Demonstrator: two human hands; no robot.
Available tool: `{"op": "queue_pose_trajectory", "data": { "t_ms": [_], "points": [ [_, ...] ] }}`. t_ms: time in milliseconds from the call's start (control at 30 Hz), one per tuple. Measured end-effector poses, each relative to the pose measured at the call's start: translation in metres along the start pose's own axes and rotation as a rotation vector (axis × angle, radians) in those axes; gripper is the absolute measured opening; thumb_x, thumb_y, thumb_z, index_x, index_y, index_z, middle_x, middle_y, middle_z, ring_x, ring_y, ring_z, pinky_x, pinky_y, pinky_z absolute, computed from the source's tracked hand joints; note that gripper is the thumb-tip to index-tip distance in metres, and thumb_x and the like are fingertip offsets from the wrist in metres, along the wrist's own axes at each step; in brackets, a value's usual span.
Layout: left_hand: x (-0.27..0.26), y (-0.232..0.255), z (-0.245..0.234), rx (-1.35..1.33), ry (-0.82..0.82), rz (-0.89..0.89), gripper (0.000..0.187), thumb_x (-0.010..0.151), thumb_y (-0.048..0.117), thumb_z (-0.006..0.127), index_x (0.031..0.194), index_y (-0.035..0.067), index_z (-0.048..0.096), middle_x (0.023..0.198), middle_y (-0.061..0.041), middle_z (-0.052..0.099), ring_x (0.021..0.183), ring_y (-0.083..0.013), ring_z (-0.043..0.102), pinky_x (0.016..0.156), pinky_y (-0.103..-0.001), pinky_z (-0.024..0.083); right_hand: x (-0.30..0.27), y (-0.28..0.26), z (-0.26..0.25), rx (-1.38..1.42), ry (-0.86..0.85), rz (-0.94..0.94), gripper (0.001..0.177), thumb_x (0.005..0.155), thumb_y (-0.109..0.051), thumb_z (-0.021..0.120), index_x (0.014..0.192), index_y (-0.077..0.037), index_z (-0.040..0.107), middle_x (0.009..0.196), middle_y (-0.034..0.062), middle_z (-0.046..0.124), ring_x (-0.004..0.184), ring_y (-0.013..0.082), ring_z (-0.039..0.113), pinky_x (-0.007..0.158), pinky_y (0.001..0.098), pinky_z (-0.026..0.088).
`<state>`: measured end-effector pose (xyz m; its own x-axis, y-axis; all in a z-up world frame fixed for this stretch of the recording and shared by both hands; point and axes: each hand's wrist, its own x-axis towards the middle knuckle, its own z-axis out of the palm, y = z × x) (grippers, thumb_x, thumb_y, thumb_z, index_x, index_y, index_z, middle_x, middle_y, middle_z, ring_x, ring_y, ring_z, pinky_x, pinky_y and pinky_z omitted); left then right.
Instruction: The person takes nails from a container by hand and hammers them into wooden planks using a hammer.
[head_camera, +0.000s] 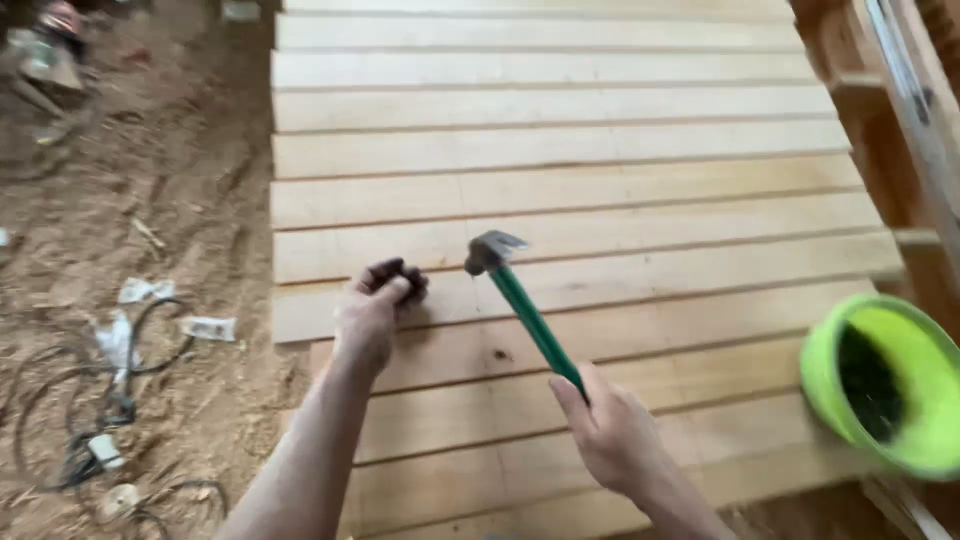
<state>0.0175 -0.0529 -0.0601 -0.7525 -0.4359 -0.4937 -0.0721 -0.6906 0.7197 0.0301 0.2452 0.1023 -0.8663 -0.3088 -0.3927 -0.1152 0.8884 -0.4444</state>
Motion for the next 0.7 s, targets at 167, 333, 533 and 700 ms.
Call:
{"op": "queue_pose_trajectory", "data": {
  "t_ms": [167,333,533,700],
  "points": [
    [-0.029,0.026,0.018,0.065,-0.022,-0.037,0.027,0.094,-0.005,0.052,0.119,-0.001,0.058,0.102,-0.015,0.069,0.087,-0.0235,0.071,0.079,-0.036,0.064,-0.027,-0.035,-0.032,0.344,0.208,-0.029,0.034,0.099,-0.040,0.052,0.105,-0.008,0.064,0.061,0.0106,0.058,0.054,0.0250,0.059,0.049,0.0393,0.046],
    [-0.007,0.010,0.011,0.105,-0.108,0.057,0.030,0.090,-0.003,0.052,0.118,-0.003,0.062,0.092,-0.012,0.067,0.065,-0.0161,0.053,0.058,-0.028,0.047,-0.019,-0.020,-0.031,0.802,0.274,-0.433,0.039,0.109,-0.036,0.049,0.120,0.001,0.052,0.076,0.0004,0.054,0.064,0.0065,0.048,0.055,0.0259,0.044],
    [-0.034,0.024,0.029,0.871,-0.017,0.576,0.017,0.092,0.003,0.055,0.105,0.002,0.066,0.088,-0.008,0.068,0.076,-0.0179,0.063,0.069,-0.033,0.054,0.002,-0.003,-0.012,1.065,0.053,-0.266,0.046,0.104,-0.033,0.045,0.127,0.004,0.058,0.073,0.0007,0.056,0.060,0.0061,0.049,0.052,0.0230,0.042],
    [-0.030,0.011,0.023,0.920,0.011,0.809,0.015,0.089,0.006,0.060,0.102,0.003,0.068,0.094,-0.010,0.068,0.086,-0.0228,0.064,0.079,-0.037,0.054,0.016,-0.045,-0.038,0.735,-0.168,-0.087,0.052,0.099,-0.018,0.061,0.145,-0.006,0.039,0.085,0.0061,0.070,0.056,0.0174,0.060,0.051,0.0335,0.051]
  ]
}}
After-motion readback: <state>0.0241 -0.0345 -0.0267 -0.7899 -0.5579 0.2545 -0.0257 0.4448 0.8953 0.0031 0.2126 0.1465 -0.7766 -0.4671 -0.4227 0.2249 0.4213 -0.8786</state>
